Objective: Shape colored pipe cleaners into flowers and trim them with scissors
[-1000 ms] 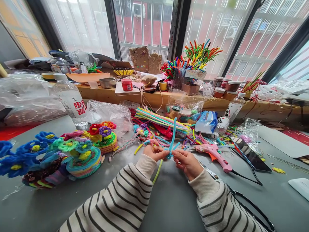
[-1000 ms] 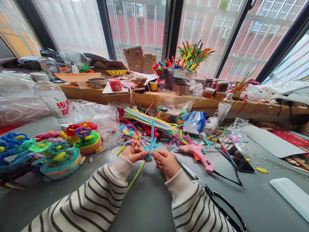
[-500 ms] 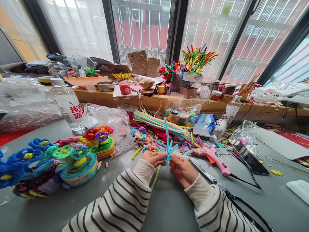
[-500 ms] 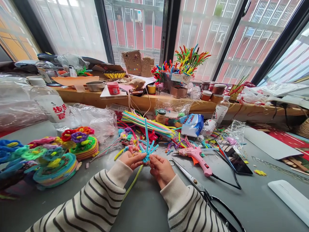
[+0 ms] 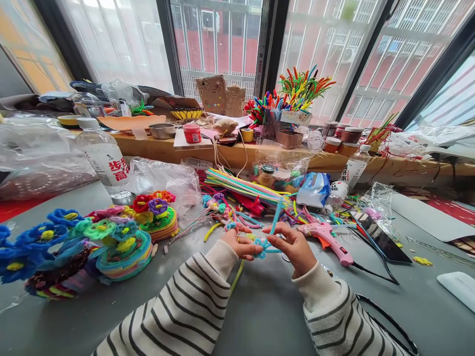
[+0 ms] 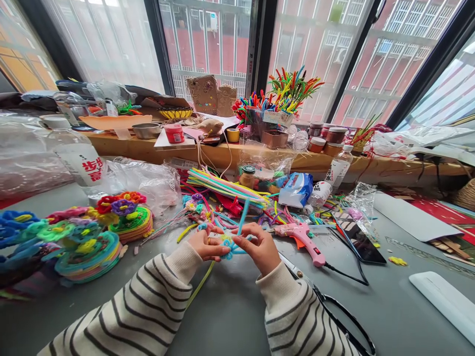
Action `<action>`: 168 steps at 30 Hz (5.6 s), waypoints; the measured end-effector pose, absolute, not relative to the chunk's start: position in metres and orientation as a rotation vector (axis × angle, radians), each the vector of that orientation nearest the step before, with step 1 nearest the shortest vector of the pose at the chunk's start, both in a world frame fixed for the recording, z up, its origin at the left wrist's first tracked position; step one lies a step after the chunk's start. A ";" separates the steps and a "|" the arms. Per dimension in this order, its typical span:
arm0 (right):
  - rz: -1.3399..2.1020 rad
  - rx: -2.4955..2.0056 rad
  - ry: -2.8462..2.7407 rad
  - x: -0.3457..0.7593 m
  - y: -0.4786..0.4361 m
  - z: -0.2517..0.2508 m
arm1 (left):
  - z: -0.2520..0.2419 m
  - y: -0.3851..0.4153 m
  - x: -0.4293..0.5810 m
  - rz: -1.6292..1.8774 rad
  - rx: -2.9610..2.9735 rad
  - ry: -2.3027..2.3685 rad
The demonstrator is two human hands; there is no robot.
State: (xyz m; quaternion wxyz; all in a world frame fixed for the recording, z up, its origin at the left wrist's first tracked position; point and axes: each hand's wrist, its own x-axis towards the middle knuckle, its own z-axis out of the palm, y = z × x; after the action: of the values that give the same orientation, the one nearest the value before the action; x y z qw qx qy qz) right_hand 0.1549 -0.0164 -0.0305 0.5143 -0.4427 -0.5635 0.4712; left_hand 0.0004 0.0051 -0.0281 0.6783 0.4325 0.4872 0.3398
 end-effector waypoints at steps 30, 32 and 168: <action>1.413 -1.029 -0.962 0.150 -0.014 -0.043 | -0.027 0.015 -0.008 0.907 0.900 0.870; 1.416 -0.961 -1.036 0.149 -0.015 -0.041 | -0.029 0.015 -0.007 0.893 0.902 0.870; 1.892 -0.856 -0.688 0.141 -0.017 -0.045 | -0.026 0.003 0.000 0.847 0.720 0.942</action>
State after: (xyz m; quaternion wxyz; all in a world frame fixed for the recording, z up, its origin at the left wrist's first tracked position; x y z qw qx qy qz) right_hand 0.1411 -0.0167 -0.0453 0.4592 -0.3477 -0.2793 0.7683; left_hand 0.0002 0.0033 -0.0260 0.7462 0.3291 0.4302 0.3870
